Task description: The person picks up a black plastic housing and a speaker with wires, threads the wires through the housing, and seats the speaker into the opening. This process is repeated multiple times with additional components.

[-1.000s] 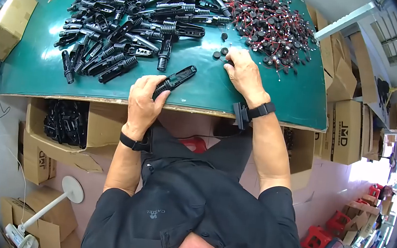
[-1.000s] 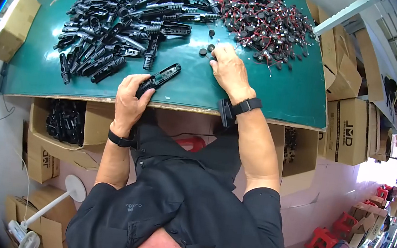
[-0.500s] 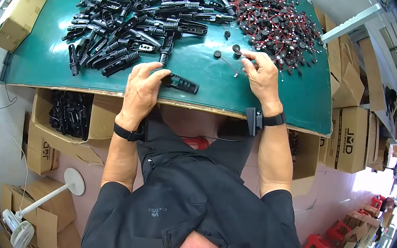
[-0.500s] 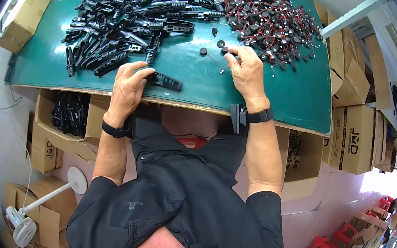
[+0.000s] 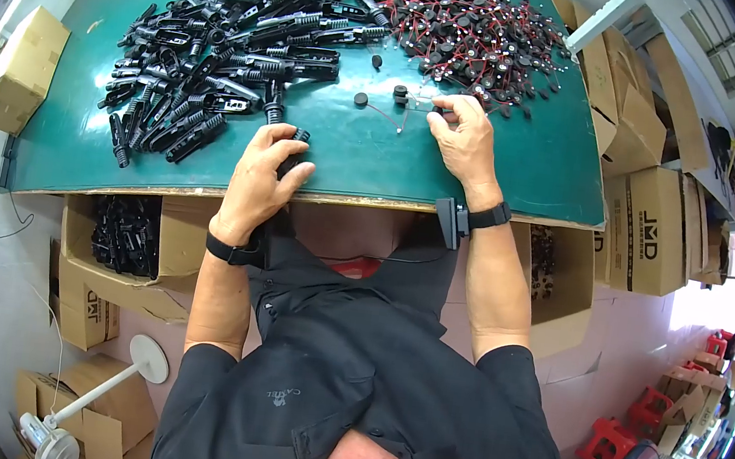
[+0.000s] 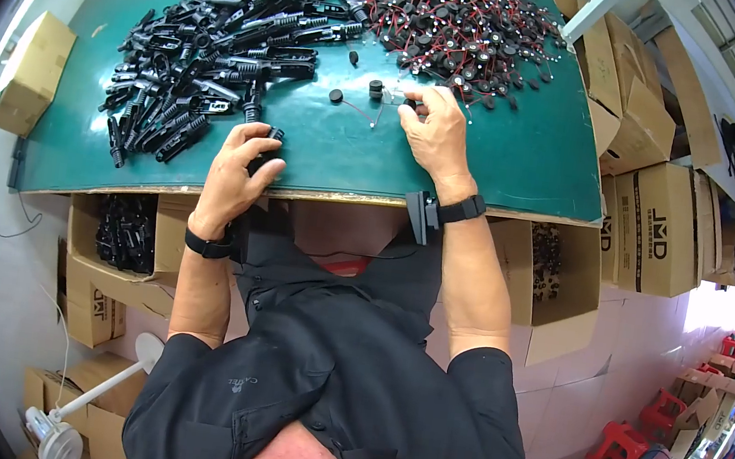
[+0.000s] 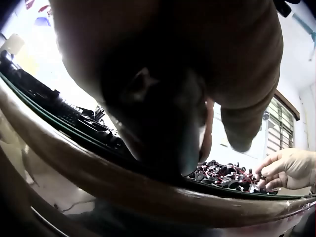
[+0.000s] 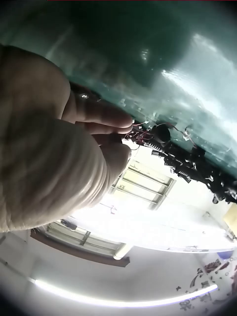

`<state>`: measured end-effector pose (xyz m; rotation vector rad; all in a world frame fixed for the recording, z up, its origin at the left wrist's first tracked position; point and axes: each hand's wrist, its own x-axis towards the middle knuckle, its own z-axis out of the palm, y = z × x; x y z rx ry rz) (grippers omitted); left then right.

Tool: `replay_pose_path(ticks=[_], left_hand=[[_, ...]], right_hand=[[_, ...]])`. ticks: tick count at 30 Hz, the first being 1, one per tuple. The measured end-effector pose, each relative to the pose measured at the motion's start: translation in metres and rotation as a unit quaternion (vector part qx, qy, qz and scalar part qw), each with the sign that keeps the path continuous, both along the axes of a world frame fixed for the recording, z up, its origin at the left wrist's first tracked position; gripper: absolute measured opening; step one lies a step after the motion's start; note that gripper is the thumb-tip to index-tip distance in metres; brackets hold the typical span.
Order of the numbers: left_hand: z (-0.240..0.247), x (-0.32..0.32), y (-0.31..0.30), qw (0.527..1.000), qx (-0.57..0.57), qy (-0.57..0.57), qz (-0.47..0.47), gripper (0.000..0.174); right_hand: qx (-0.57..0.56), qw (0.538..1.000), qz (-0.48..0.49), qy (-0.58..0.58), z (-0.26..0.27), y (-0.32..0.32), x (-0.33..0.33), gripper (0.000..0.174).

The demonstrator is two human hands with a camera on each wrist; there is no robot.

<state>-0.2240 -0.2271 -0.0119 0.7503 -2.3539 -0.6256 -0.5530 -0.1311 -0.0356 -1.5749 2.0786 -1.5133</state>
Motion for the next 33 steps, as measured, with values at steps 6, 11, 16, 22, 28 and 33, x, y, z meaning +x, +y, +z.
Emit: replay_pose_path(ticks=[6, 11, 16, 22, 28, 33], left_hand=[[0.002, -0.002, 0.004, 1.0, 0.019, -0.009, -0.008, 0.045], [0.004, 0.005, 0.006, 0.997, -0.03, -0.056, 0.032, 0.052], [0.0, 0.009, 0.009, 0.994, -0.059, -0.065, 0.058, 0.053], [-0.005, 0.01, 0.005, 0.996, -0.061, -0.037, 0.056, 0.05], [-0.007, 0.01, 0.008, 0.997, -0.054, -0.019, 0.057, 0.047], [-0.011, 0.013, 0.01, 0.997, -0.059, -0.002, 0.055, 0.047]], right_hand=[[0.017, 0.99, 0.04, -0.131, 0.0, 0.013, -0.008, 0.022], [0.025, 0.998, 0.02, -0.052, 0.003, 0.02, -0.008, 0.022], [-0.025, 0.999, 0.02, -0.036, 0.005, 0.02, -0.011, 0.022], [-0.045, 0.998, 0.008, -0.038, 0.012, 0.02, -0.01, 0.021], [0.019, 0.994, -0.032, 0.099, 0.004, 0.022, -0.023, 0.016], [-0.014, 0.996, -0.081, 0.018, 0.026, 0.03, -0.01, 0.015]])
